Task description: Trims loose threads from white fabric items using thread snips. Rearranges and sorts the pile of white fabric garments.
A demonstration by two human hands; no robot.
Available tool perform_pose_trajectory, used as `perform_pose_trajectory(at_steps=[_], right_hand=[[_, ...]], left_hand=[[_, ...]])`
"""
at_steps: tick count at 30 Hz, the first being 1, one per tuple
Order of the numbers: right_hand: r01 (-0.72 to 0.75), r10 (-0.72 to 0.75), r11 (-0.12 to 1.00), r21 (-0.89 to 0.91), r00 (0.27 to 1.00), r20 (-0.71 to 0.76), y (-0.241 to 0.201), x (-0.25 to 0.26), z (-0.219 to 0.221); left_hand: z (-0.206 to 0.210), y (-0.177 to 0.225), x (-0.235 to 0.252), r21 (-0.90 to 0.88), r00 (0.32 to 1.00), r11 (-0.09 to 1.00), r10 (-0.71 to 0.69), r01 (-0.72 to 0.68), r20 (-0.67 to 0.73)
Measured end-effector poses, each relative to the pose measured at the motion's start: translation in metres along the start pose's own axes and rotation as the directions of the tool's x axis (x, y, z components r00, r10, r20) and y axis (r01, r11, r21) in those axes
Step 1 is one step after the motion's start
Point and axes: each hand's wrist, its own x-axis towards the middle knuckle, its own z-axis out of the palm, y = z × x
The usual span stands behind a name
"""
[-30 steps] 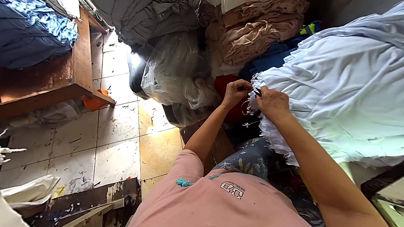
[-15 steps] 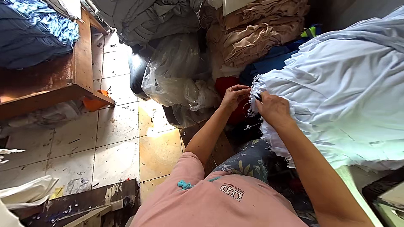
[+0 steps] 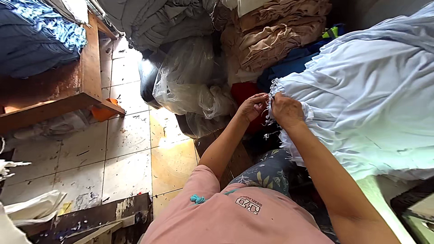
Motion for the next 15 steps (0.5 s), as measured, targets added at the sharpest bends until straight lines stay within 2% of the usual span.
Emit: perform_pose_trajectory(at_steps=[4, 6, 8, 11, 15], right_hand=[[0.013, -0.014, 1.0, 0.023, 1.0, 0.012, 0.003, -0.014, -0.011], [0.025, -0.024, 1.0, 0.01, 0.996, -0.084, 0.006, -0.019, -0.009], [0.019, -0.019, 1.0, -0.006, 0.992, -0.121, 0.007, -0.015, -0.005], [0.021, -0.021, 1.0, 0.0, 0.997, -0.077, 0.005, -0.002, -0.004], [0.033, -0.037, 0.998, 0.058, 0.998, 0.056, 0.006, 0.006, -0.014]], left_hand=[[-0.002, 0.002, 0.001, -0.001, 1.0, 1.0, 0.011, -0.011, 0.012], [-0.001, 0.002, 0.0, 0.002, 1.0, 1.0, 0.018, -0.018, 0.015], [-0.001, 0.0, -0.002, 0.014, 1.0, 1.0, 0.023, -0.024, 0.017], [0.001, -0.004, -0.004, 0.051, 0.999, 0.998, 0.044, -0.045, 0.029], [0.001, -0.001, -0.005, 0.064, 0.996, 0.994, 0.083, -0.084, 0.011]])
